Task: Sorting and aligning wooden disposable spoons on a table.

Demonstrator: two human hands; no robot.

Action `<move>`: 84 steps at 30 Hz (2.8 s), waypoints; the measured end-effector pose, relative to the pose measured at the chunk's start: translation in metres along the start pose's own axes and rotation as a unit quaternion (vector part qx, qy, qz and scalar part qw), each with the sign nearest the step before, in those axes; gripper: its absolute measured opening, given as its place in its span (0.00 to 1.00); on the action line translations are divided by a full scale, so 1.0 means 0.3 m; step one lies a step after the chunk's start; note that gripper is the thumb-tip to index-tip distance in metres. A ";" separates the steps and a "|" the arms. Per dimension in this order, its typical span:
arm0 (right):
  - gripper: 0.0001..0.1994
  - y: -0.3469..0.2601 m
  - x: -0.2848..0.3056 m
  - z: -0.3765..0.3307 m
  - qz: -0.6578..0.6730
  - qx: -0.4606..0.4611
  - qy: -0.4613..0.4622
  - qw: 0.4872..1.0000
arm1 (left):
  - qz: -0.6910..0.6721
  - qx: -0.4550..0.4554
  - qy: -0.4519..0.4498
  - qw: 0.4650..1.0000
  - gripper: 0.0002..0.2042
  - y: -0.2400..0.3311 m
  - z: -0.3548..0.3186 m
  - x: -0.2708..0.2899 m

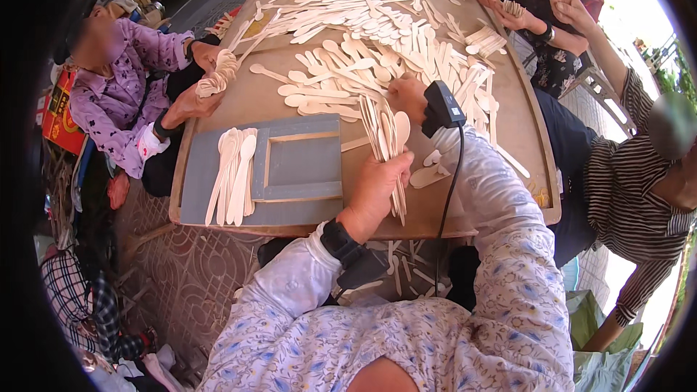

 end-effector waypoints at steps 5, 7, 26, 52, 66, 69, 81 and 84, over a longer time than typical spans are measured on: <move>0.11 0.049 -0.001 0.015 -0.050 -0.076 0.053 0.994 | 0.006 -0.015 -0.015 1.000 0.03 -0.008 0.017 -0.007; 0.11 0.089 0.024 -0.005 0.107 -0.133 0.087 0.982 | 0.002 -0.005 -0.018 1.000 0.04 -0.012 0.022 -0.011; 0.11 -0.092 0.099 0.080 0.078 0.013 0.062 0.995 | -0.044 -0.068 -0.034 0.996 0.03 0.089 -0.019 0.008; 0.06 -0.143 0.277 -0.238 0.025 0.011 0.071 0.997 | -0.057 -0.065 -0.028 0.996 0.07 0.084 0.012 0.026; 0.06 -0.168 0.243 -0.479 0.414 -0.011 0.180 0.892 | 0.214 -0.205 -0.129 0.946 0.11 0.137 0.015 -0.076; 0.06 -0.172 0.269 -0.508 0.446 -0.030 0.198 0.872 | 0.228 -0.118 -0.148 0.955 0.11 0.089 -0.008 -0.085; 0.24 -0.193 0.216 -0.503 0.485 0.064 0.125 0.863 | 0.212 -0.079 -0.172 0.959 0.09 0.058 0.007 -0.064; 0.22 -0.128 0.110 -0.458 0.580 -0.144 0.003 0.802 | 0.163 0.036 -0.214 0.963 0.11 0.007 0.015 -0.047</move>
Point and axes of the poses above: each hand's wrist, its own z-axis towards the middle knuckle, its own x-axis out of the back of the hand, y = z × x, the point moved 5 cm from there along z, towards the middle knuckle, and after that the axes turned 12 degrees about -x, right-handed, at the moved point
